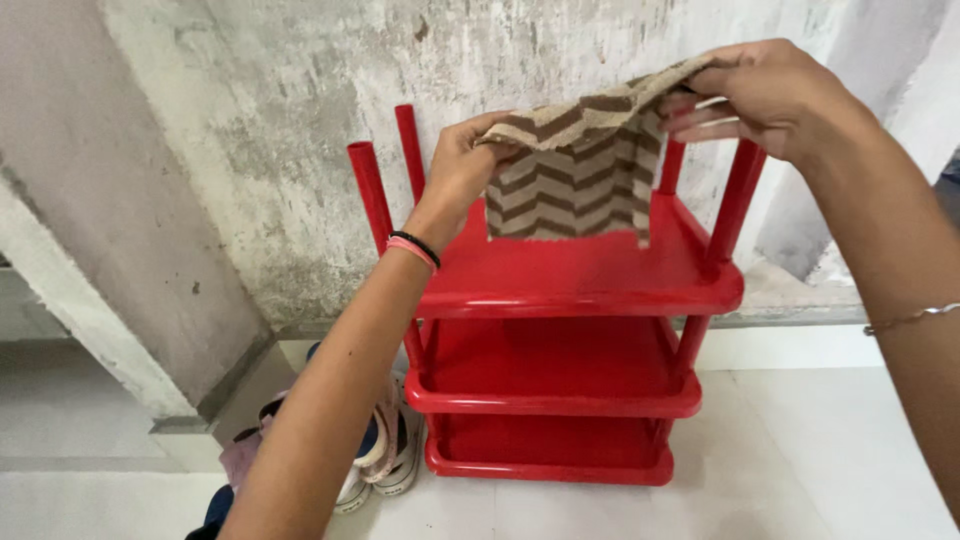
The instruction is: The person removes multiple pairs of shoes from a red three-tier shoe rack and places them on the floor. Then the person wipes the empty rack with a cloth.
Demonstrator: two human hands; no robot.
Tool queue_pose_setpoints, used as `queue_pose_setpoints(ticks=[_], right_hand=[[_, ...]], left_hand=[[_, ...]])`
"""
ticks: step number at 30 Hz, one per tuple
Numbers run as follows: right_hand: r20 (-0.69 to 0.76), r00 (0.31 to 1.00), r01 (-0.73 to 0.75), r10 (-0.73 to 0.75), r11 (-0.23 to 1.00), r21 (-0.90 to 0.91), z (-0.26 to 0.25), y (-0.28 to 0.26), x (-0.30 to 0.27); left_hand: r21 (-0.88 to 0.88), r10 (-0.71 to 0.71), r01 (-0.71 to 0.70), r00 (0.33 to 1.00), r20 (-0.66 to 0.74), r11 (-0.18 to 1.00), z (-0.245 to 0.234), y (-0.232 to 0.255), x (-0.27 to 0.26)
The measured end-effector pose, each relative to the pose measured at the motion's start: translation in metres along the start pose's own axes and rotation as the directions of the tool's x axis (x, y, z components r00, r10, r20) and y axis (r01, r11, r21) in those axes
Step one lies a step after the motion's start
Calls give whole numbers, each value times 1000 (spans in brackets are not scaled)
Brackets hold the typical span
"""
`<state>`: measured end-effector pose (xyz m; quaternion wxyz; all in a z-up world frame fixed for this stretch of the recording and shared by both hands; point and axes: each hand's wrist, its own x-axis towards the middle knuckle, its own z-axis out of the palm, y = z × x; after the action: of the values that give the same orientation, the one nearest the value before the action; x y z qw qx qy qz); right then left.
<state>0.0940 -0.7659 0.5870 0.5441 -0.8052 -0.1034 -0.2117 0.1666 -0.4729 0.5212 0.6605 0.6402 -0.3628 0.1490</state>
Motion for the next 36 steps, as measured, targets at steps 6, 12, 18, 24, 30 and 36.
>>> queue_pose_setpoints(ticks=[6, 12, 18, 24, 30, 36], right_hand=[[73, 988, -43, 133, 707, -705, -18, 42, 48], [373, 755, 277, 540, 253, -927, 6, 146, 36], [356, 899, 110, 254, 657, -746, 70, 238, 52], [137, 858, -140, 495, 482, -865, 111, 289, 47], [138, 874, -132, 465, 502, -854, 109, 293, 82], [114, 917, -86, 382, 469, -879, 113, 298, 83]], left_hand=[[583, -175, -16, 947, 270, 812, 3, -56, 25], [755, -162, -242, 894, 417, 610, 10, -137, -13], [822, -176, -70, 963, 202, 565, 77, -224, -18], [966, -498, 95, 867, 39, 241, 130, -260, -8], [980, -497, 139, 866, -50, 143, 135, -273, 16], [986, -476, 126, 878, -60, 108, 136, -287, 25]])
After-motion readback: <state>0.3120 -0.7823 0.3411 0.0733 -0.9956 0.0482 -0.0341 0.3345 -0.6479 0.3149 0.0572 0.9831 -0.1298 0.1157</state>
